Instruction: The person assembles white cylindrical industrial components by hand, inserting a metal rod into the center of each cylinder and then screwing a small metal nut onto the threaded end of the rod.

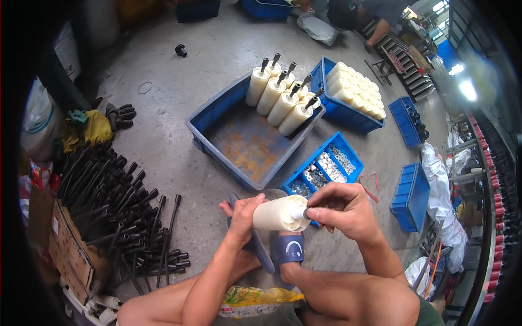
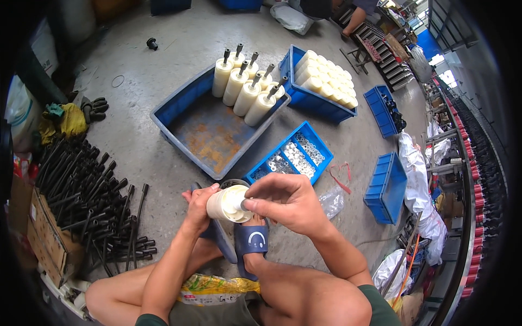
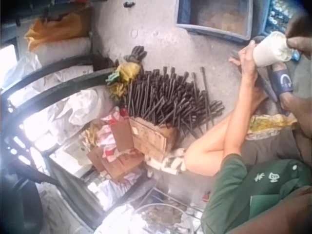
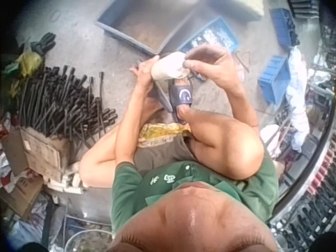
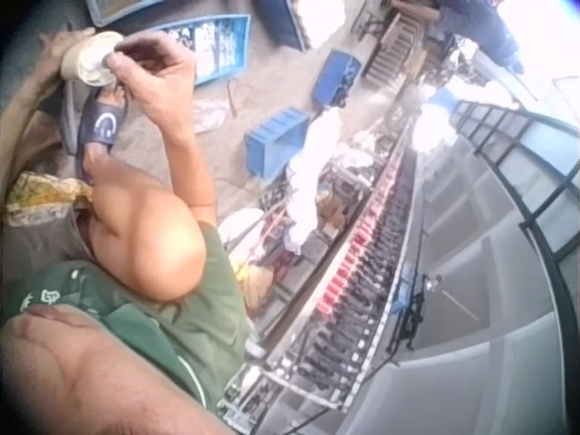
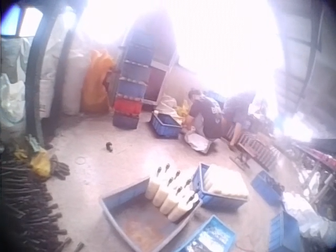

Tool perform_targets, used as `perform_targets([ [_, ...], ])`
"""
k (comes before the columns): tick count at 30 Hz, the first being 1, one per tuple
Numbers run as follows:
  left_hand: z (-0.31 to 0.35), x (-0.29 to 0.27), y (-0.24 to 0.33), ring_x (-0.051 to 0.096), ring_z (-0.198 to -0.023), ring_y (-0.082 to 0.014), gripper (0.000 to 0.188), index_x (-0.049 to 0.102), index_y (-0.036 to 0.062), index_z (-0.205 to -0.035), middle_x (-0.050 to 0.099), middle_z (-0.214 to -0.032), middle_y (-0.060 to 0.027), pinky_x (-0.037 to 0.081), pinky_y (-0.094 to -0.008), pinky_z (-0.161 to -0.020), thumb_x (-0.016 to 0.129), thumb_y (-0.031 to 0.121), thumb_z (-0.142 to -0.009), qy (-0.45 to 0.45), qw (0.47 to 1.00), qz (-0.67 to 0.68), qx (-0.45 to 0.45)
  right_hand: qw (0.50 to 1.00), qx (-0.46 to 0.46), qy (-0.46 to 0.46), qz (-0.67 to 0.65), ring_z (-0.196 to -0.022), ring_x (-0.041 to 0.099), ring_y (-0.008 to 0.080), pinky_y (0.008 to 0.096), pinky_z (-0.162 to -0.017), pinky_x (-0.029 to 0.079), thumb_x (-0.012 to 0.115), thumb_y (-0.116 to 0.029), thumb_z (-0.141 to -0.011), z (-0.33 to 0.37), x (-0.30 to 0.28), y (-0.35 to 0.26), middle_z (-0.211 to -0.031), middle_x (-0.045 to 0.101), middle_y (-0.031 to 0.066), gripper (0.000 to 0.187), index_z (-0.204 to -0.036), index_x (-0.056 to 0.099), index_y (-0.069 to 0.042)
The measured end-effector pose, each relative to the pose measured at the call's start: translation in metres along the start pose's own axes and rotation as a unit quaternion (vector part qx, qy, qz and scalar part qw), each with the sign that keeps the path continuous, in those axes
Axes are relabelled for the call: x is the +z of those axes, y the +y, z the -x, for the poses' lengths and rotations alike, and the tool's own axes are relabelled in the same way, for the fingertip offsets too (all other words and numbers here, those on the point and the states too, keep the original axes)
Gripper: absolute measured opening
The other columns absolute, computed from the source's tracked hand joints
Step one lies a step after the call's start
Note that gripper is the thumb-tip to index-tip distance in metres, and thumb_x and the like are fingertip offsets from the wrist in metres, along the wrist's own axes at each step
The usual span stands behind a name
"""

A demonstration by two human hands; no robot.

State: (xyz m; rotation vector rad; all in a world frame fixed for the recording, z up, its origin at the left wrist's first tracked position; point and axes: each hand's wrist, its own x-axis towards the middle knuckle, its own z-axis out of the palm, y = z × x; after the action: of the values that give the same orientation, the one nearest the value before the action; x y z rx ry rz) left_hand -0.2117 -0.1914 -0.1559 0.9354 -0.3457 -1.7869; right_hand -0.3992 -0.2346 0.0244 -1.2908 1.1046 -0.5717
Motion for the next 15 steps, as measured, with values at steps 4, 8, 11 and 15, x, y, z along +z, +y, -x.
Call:
perform_targets([
  [4, 0.002, -0.002, 0.001, 0.066, -0.084, -0.0165, 0.034, 0.074, -0.0026, -0.090, 0.074, -0.088, -0.0102, 0.046, -0.0253, -0.086, 0.063, 0.029, -0.095, -0.004, 1.000, -0.004, 0.004, 0.999, 0.028, -0.007, -0.029, -0.062, 0.061, 0.0038, 0.0184, -0.049, 0.044, 0.081, -0.008, -0.086, -0.002, 0.004, 0.001, -0.079, 0.071, 0.0037, 0.024, -0.104, 0.070, 0.002],
  [8, -0.001, -0.005, -0.003, 0.066, -0.084, -0.0162, 0.033, 0.074, -0.0022, -0.091, 0.073, -0.089, -0.0099, 0.047, -0.0260, -0.083, 0.063, 0.029, -0.096, -0.008, 1.000, 0.004, 0.002, 0.998, 0.032, -0.024, -0.053, -0.061, 0.064, 0.0061, 0.0190, -0.048, 0.045, 0.077, -0.010, -0.089, -0.001, 0.006, 0.002, -0.080, 0.071, 0.0052, 0.020, -0.104, 0.070, 0.003],
  [11, -0.004, -0.010, -0.006, 0.066, -0.086, -0.0157, 0.033, 0.073, -0.0022, -0.095, 0.073, -0.091, -0.0096, 0.048, -0.0263, -0.082, 0.059, 0.028, -0.097, -0.018, 1.000, 0.012, 0.000, 0.993, 0.010, -0.009, -0.118, -0.058, 0.064, 0.0080, 0.0202, -0.045, 0.046, 0.070, -0.015, -0.095, -0.009, -0.002, 0.016, -0.079, 0.071, 0.0064, 0.020, -0.103, 0.069, 0.003],
  [15, -0.008, -0.020, -0.017, 0.066, -0.089, -0.0154, 0.032, 0.071, -0.0019, -0.100, 0.072, -0.096, -0.0095, 0.049, -0.0263, -0.083, 0.056, 0.027, -0.099, 0.016, 1.000, 0.013, 0.023, 0.993, 0.003, 0.111, -0.048, -0.063, 0.065, 0.0104, 0.0250, -0.055, 0.052, 0.065, -0.022, -0.097, -0.057, -0.014, 0.102, -0.077, 0.070, 0.0074, 0.025, -0.100, 0.070, 0.002],
])
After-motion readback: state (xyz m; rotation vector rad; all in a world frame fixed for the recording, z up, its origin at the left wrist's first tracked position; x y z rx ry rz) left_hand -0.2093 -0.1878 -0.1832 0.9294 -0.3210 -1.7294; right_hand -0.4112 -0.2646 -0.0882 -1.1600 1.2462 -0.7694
